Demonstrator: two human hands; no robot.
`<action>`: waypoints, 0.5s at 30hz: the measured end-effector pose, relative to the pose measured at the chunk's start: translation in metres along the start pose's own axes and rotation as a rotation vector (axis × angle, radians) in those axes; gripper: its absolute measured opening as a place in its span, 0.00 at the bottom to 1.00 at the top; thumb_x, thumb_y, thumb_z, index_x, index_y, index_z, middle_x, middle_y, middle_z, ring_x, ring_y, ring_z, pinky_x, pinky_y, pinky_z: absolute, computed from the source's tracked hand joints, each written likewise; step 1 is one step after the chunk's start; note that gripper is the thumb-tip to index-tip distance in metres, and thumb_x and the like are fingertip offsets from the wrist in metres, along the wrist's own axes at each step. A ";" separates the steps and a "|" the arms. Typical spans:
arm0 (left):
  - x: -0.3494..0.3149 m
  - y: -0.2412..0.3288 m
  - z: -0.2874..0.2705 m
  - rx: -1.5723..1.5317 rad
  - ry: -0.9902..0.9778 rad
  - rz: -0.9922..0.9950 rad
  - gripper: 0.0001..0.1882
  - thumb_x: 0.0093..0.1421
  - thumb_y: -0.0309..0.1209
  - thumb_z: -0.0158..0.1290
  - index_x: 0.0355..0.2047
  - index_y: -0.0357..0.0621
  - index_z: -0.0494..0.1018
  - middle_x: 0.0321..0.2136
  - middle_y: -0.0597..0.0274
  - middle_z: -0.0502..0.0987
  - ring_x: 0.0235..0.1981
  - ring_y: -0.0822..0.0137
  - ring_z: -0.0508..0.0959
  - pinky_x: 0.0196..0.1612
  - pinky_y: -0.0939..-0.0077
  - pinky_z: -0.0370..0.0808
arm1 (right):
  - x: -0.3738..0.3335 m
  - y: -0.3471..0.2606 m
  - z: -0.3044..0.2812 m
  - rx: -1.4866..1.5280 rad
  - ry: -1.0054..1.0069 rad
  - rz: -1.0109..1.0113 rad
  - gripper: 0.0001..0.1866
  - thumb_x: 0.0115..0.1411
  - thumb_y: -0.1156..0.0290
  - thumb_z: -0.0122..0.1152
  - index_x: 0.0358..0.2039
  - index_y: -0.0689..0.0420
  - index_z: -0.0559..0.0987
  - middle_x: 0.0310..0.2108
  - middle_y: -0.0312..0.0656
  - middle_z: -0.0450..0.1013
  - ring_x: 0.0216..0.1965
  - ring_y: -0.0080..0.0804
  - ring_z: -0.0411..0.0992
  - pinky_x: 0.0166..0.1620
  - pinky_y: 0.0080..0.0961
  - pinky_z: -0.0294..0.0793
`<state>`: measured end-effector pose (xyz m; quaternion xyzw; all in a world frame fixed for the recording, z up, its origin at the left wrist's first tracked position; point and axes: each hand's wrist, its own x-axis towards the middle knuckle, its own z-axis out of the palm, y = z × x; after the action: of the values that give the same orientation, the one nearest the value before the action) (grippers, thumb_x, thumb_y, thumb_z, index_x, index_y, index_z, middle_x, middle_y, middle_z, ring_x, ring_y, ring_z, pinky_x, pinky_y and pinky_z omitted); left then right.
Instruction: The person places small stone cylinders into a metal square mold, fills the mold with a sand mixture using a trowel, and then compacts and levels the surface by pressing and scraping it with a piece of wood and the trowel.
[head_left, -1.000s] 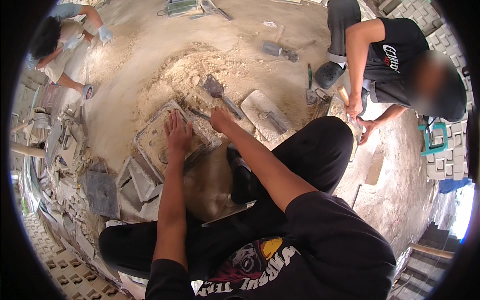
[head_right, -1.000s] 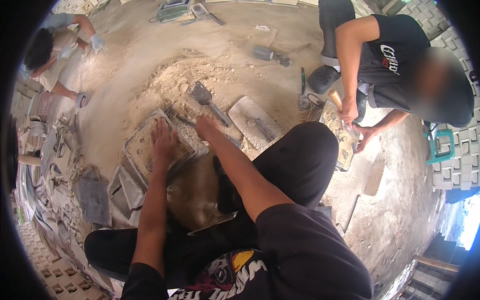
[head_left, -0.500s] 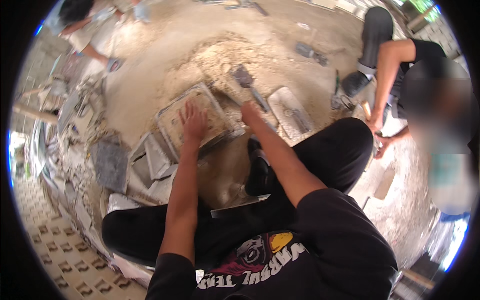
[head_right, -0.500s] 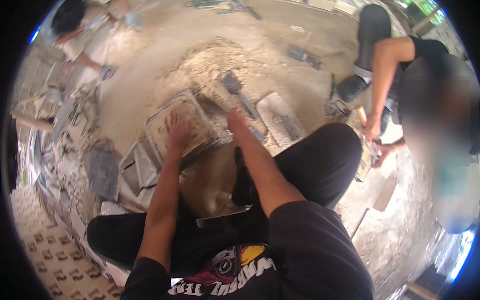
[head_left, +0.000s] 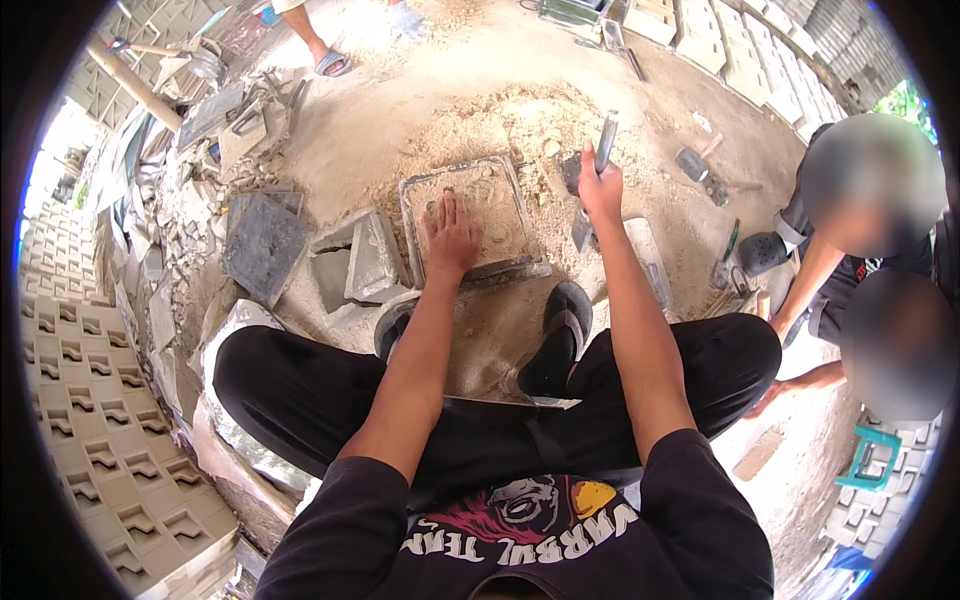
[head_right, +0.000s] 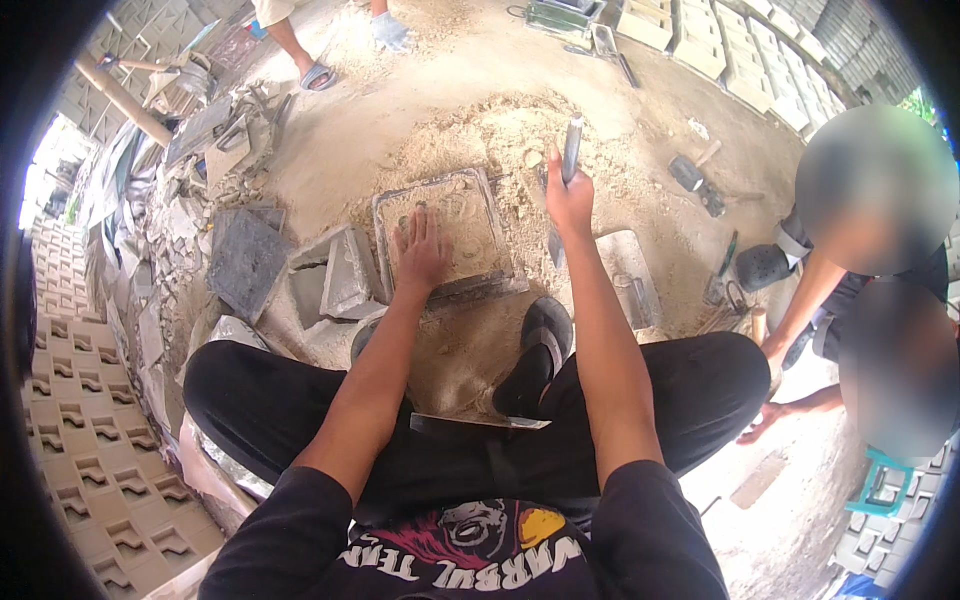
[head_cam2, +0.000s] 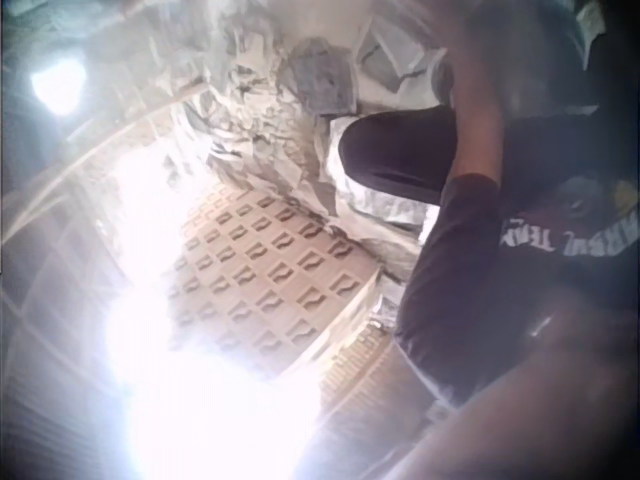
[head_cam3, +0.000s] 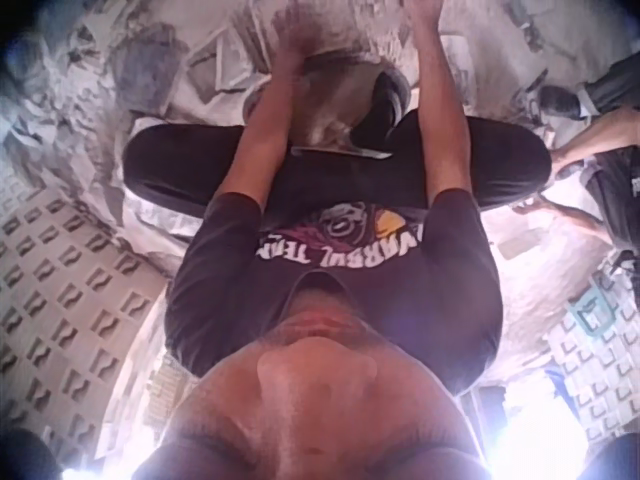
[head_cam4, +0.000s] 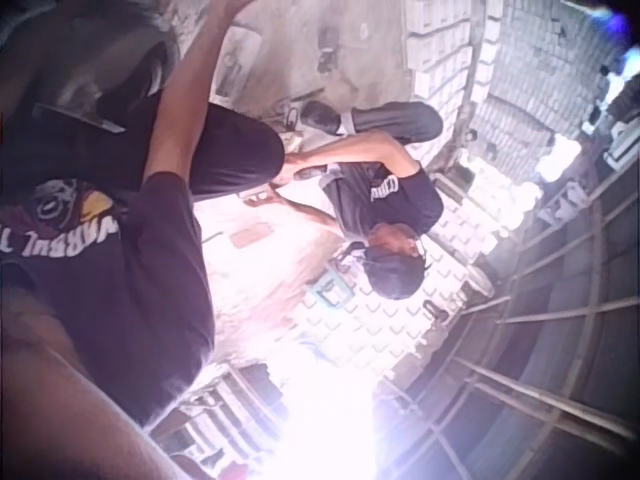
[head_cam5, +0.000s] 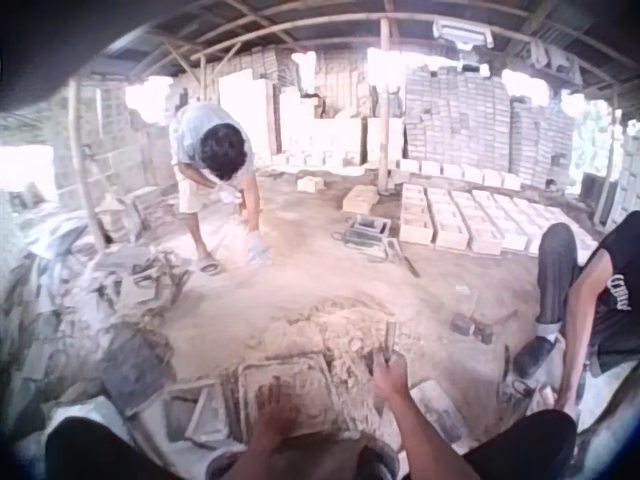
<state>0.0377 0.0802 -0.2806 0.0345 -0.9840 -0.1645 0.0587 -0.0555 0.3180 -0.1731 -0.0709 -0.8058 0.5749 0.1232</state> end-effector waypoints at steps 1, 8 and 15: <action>-0.004 -0.001 0.001 0.005 0.027 -0.010 0.34 0.67 0.48 0.35 0.68 0.42 0.47 0.69 0.49 0.47 0.71 0.54 0.45 0.70 0.49 0.35 | -0.005 -0.029 0.007 0.037 -0.001 -0.018 0.30 0.64 0.47 0.55 0.14 0.59 0.71 0.12 0.36 0.65 0.16 0.24 0.63 0.23 0.28 0.63; -0.011 -0.001 0.005 -0.025 0.105 -0.014 0.35 0.67 0.49 0.36 0.67 0.41 0.50 0.68 0.49 0.49 0.70 0.56 0.47 0.69 0.49 0.36 | -0.044 -0.113 0.048 0.258 -0.042 -0.068 0.32 0.65 0.49 0.55 0.10 0.56 0.65 0.09 0.31 0.60 0.16 0.17 0.58 0.21 0.25 0.59; -0.010 0.001 0.000 -0.038 0.134 -0.020 0.34 0.66 0.48 0.37 0.66 0.39 0.52 0.68 0.48 0.51 0.70 0.56 0.47 0.70 0.51 0.36 | -0.064 -0.105 0.067 0.180 -0.037 -0.125 0.32 0.66 0.49 0.53 0.09 0.53 0.64 0.09 0.29 0.61 0.12 0.16 0.58 0.18 0.21 0.57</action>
<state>0.0477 0.0816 -0.2814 0.0543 -0.9741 -0.1811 0.1236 -0.0101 0.2059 -0.1021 0.0015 -0.7558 0.6375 0.1496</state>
